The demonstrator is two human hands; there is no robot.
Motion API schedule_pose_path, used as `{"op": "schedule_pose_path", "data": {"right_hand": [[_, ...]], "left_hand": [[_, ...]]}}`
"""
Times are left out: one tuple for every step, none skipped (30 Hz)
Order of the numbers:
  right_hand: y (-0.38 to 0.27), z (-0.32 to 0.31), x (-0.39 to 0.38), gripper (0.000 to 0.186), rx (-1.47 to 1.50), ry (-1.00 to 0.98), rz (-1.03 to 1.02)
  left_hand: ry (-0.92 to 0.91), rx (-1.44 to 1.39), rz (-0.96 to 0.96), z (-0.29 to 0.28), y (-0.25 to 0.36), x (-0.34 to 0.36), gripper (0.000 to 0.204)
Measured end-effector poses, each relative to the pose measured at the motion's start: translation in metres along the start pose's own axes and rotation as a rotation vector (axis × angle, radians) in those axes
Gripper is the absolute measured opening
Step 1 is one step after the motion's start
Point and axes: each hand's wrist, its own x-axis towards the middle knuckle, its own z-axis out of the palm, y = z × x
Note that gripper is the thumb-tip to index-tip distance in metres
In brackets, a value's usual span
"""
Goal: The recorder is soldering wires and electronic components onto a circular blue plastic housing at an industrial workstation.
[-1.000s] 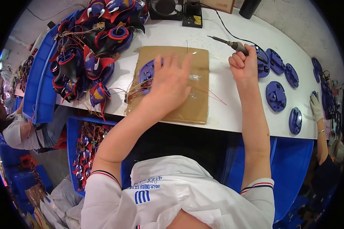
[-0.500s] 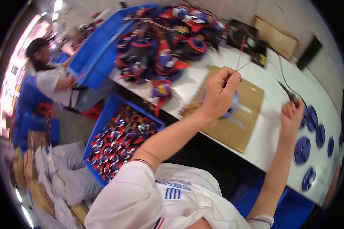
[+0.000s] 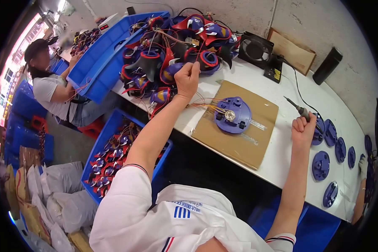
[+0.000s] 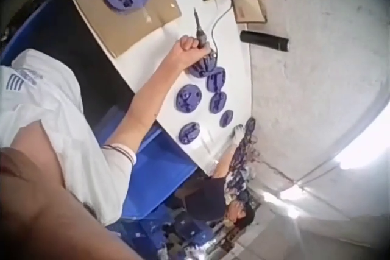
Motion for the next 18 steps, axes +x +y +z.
{"op": "schedule_pose_path", "data": {"right_hand": [[0.000,-0.001,0.000,0.015,0.008,-0.012,0.000],[-0.003,-0.001,-0.001,0.015,0.008,-0.007,-0.015],[-0.004,0.001,-0.001,0.015,-0.001,0.015,-0.026],[-0.003,0.001,-0.003,0.014,-0.010,0.040,-0.030],[-0.001,0.001,-0.004,0.014,-0.018,0.063,-0.031],[0.000,0.001,-0.004,0.014,-0.025,0.084,-0.031],[0.000,0.000,-0.004,0.014,-0.024,0.085,-0.027],[0.000,-0.003,-0.005,0.014,-0.019,0.080,-0.021],[0.000,-0.004,-0.005,0.014,-0.015,0.070,-0.013],[0.000,-0.005,-0.004,0.015,-0.010,0.057,-0.003],[0.000,-0.006,-0.003,0.015,-0.005,0.043,0.006],[0.001,-0.004,-0.002,0.015,-0.001,0.027,0.016],[0.002,-0.004,-0.002,0.016,-0.006,0.030,0.010],[0.002,-0.006,-0.002,0.016,-0.012,0.036,0.001],[0.003,-0.007,-0.003,0.017,-0.018,0.042,-0.009],[0.004,-0.007,-0.003,0.018,-0.024,0.049,-0.019],[0.004,-0.007,-0.003,0.018,-0.021,0.041,-0.017],[0.004,-0.007,-0.003,0.018,-0.020,0.039,-0.016]], "left_hand": [[0.003,0.023,0.000,0.004,-0.002,0.002,0.018],[-0.005,0.009,0.001,0.009,0.001,0.003,0.018],[-0.017,-0.046,-0.045,0.013,0.004,0.004,0.017],[-0.031,-0.094,-0.096,0.012,0.012,0.003,0.016],[-0.043,-0.140,-0.147,0.010,0.020,0.002,0.015],[-0.053,-0.184,-0.196,0.009,0.028,0.004,0.014],[-0.053,-0.180,-0.196,0.005,0.040,0.008,0.014],[-0.079,-0.248,-0.290,0.002,0.054,0.014,0.014],[-0.101,-0.313,-0.382,-0.002,0.070,0.022,0.014],[-0.119,-0.378,-0.471,-0.007,0.083,0.029,0.014],[-0.137,-0.444,-0.559,-0.011,0.091,0.034,0.015],[-0.125,-0.436,-0.547,-0.018,0.094,0.040,0.015],[-0.150,-0.464,-0.548,-0.025,0.097,0.045,0.015],[-0.178,-0.494,-0.551,-0.031,0.100,0.050,0.016],[-0.208,-0.524,-0.554,-0.036,0.101,0.053,0.016],[-0.238,-0.554,-0.557,-0.040,0.103,0.056,0.017],[-0.234,-0.552,-0.550,-0.042,0.103,0.057,0.017],[-0.237,-0.540,-0.521,-0.043,0.102,0.057,0.017]]}}
